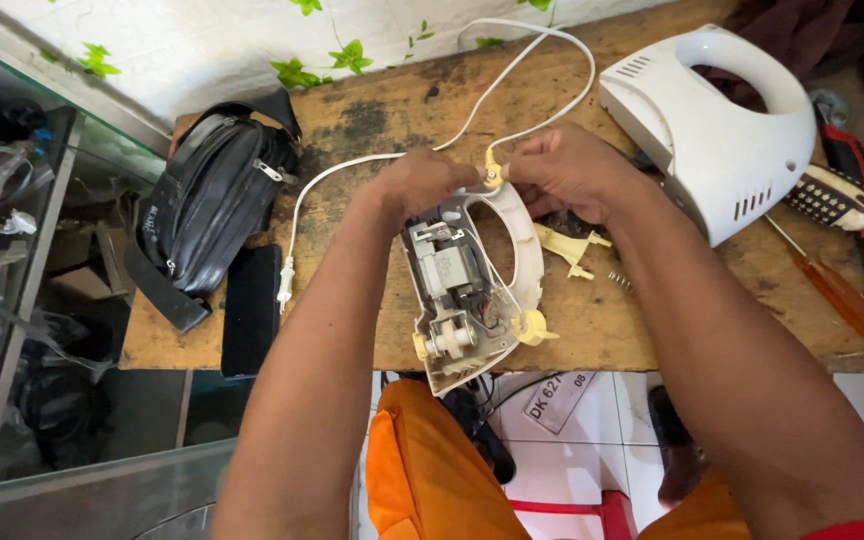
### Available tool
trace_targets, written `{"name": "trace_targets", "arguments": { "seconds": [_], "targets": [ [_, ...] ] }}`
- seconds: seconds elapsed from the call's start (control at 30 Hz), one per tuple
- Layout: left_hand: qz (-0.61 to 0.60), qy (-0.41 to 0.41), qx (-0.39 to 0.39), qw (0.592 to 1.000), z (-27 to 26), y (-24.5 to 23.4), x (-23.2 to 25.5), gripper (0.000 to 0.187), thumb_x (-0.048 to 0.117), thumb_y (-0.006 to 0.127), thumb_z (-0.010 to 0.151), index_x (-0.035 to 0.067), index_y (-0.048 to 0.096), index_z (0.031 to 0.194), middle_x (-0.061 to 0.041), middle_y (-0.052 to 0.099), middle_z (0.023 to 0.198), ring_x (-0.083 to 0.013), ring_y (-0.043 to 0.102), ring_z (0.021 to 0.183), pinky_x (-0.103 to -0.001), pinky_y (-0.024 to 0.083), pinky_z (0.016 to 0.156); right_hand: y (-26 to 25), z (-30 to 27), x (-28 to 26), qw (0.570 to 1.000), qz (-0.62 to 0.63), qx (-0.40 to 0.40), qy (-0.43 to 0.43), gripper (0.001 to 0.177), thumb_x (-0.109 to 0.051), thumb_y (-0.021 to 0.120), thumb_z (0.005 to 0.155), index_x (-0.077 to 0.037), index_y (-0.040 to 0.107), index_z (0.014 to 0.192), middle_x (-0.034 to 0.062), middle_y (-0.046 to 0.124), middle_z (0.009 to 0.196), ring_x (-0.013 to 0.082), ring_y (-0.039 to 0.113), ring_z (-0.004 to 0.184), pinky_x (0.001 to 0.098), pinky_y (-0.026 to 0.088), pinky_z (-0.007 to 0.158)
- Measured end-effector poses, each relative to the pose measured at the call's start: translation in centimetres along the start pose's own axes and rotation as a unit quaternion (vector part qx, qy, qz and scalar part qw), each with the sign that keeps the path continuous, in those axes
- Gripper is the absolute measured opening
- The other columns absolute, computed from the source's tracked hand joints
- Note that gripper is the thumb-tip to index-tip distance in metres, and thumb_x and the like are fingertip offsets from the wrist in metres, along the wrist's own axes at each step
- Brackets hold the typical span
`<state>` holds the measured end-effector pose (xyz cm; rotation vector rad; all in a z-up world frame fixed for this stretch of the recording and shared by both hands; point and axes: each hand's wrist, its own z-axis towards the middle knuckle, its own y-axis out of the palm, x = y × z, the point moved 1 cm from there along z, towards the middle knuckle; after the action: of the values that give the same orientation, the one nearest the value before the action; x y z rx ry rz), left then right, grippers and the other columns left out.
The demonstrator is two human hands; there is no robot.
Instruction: The person disassembles a white handheld appliance, removing the motor and internal components from the plastic casing. They manipulate the internal wiring and yellow plastic parts, then separate the motor assembly from the main body.
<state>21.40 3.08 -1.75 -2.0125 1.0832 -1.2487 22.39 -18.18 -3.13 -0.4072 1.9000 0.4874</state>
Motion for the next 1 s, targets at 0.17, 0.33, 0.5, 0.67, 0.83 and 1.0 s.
{"name": "trace_targets", "arguments": {
  "seconds": [0.17, 0.33, 0.5, 0.67, 0.83, 1.0],
  "targets": [
    [0.230, 0.330, 0.000, 0.915, -0.7, -0.9, -1.6, 0.035, 0.014, 0.043, 0.099, 0.020, 0.069, 0.123, -0.021, 0.074, 0.111, -0.0434, 0.068, 0.111, -0.055, 0.052, 0.100, 0.3, -1.1, -1.0, 1.000, 0.009, 0.012, -0.001, 0.016, -0.017, 0.081, 0.085, -0.004, 0.075, 0.092, 0.0141, 0.075, 0.078, 0.0216, 0.076, 0.065, 0.0359, 0.065, 0.062],
    [0.229, 0.300, -0.034, 0.925, 1.0, -0.9, -2.2, 0.038, 0.018, 0.046, 0.097, 0.022, 0.068, 0.128, -0.020, 0.074, 0.116, -0.0419, 0.067, 0.109, -0.052, 0.050, 0.097, 0.6, -2.9, -4.2, 0.995, -0.067, 0.065, -0.037, 0.026, -0.016, 0.069, 0.093, 0.001, 0.074, 0.112, 0.0198, 0.077, 0.094, 0.0256, 0.079, 0.081, 0.0372, 0.066, 0.072],
    [0.291, 0.296, -0.066, 0.907, 2.0, -1.3, -2.1, 0.041, 0.037, 0.060, 0.087, 0.030, 0.067, 0.126, -0.018, 0.074, 0.108, -0.0444, 0.069, 0.097, -0.053, 0.049, 0.082, 0.9, -4.8, -7.9, 0.951, -0.286, 0.063, -0.098, 0.028, -0.023, 0.065, 0.096, -0.011, 0.074, 0.121, 0.0075, 0.080, 0.098, 0.0143, 0.078, 0.083, 0.0266, 0.062, 0.075],
    [0.110, 0.155, -0.045, 0.981, -2.7, -2.4, 0.9, 0.023, 0.039, 0.064, 0.085, 0.021, 0.062, 0.098, -0.011, 0.065, 0.093, -0.0303, 0.058, 0.083, -0.044, 0.045, 0.073, 0.7, -10.1, -9.4, 0.886, -0.426, 0.069, -0.170, 0.020, -0.025, 0.065, 0.096, -0.016, 0.078, 0.109, -0.0005, 0.077, 0.089, 0.0117, 0.068, 0.077, 0.0311, 0.050, 0.073],
    [-0.113, -0.032, -0.016, 0.993, -5.5, -3.5, 2.1, 0.047, 0.061, 0.062, 0.083, 0.014, 0.065, 0.073, -0.004, 0.063, 0.077, -0.0177, 0.056, 0.070, -0.037, 0.040, 0.065, 2.5, -17.5, -9.9, 0.865, -0.491, 0.090, 0.054, 0.023, -0.024, 0.062, 0.100, -0.021, 0.079, 0.115, 0.0030, 0.081, 0.103, 0.0192, 0.071, 0.084, 0.0359, 0.052, 0.076],
    [-0.380, 0.004, 0.008, 0.925, -5.5, -2.8, -0.4, 0.081, 0.067, 0.047, 0.079, 0.002, 0.073, 0.119, -0.014, 0.076, 0.114, -0.0201, 0.069, 0.105, -0.029, 0.053, 0.095, 0.4, -17.6, -4.2, 0.720, -0.679, 0.059, 0.130, 0.034, -0.045, 0.055, 0.094, -0.021, 0.066, 0.117, 0.0089, 0.070, 0.115, 0.0326, 0.070, 0.109, 0.0485, 0.054, 0.088]
  ]
}}
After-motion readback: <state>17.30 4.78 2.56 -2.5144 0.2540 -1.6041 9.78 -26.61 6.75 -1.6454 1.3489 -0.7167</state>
